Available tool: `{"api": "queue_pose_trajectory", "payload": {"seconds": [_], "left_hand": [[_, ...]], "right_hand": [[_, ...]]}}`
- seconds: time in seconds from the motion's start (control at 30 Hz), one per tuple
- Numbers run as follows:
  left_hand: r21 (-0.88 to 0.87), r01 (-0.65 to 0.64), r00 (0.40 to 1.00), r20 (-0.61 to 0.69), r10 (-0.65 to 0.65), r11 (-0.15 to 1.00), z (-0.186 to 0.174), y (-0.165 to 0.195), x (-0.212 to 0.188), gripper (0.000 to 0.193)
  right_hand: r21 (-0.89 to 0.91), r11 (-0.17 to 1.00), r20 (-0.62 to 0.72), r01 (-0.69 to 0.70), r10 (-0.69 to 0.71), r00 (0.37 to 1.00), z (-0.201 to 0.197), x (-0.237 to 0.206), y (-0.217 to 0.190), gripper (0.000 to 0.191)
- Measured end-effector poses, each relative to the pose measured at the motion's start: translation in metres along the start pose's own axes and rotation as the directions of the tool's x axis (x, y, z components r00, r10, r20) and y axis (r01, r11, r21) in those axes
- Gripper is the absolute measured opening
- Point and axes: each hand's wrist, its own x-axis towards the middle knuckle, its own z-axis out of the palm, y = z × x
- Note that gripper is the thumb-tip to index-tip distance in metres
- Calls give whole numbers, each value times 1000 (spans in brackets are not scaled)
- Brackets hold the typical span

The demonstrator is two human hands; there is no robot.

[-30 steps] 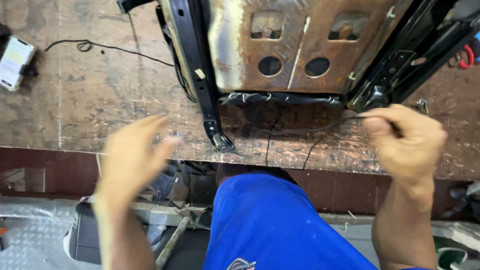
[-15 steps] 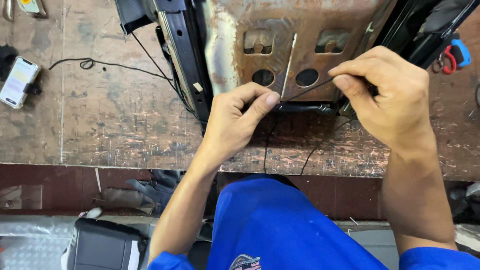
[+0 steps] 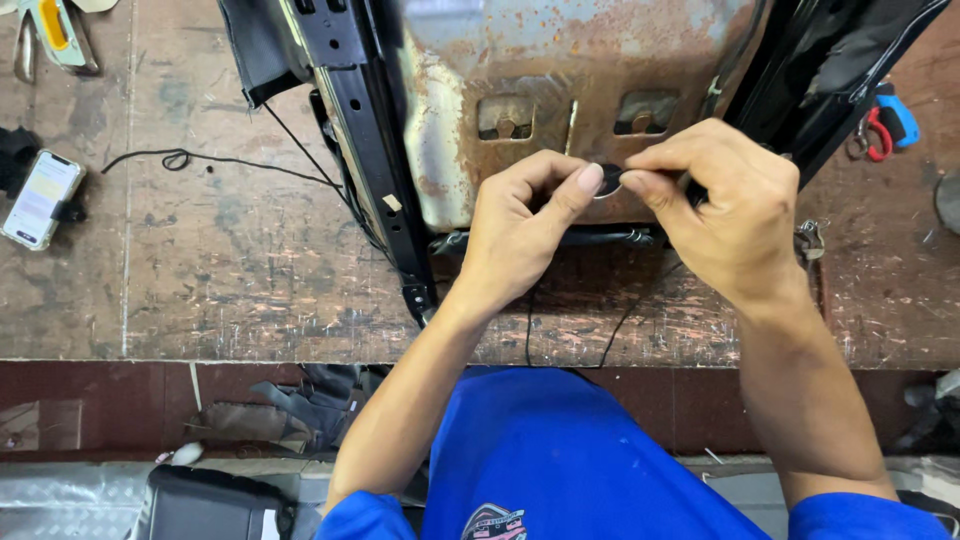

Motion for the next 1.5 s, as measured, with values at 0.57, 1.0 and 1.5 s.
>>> {"api": "queue_pose_trajectory", "payload": {"seconds": [0.57,1.0,1.5], "left_hand": [[487,-225,937,-130,325,844,3,24,7,18],[124,-202,973,-84,213,971,-6,-1,13,18],[142,-177,983,-24,183,974,-15,-7,9,25]], "right_hand": [[-39,995,-146,89,-93,985,39,-4,16,15],[-52,997,-94,58,-63,994,55,-23,26,16],[333,913,-122,-235,289,950,56,-7,7,8]]}}
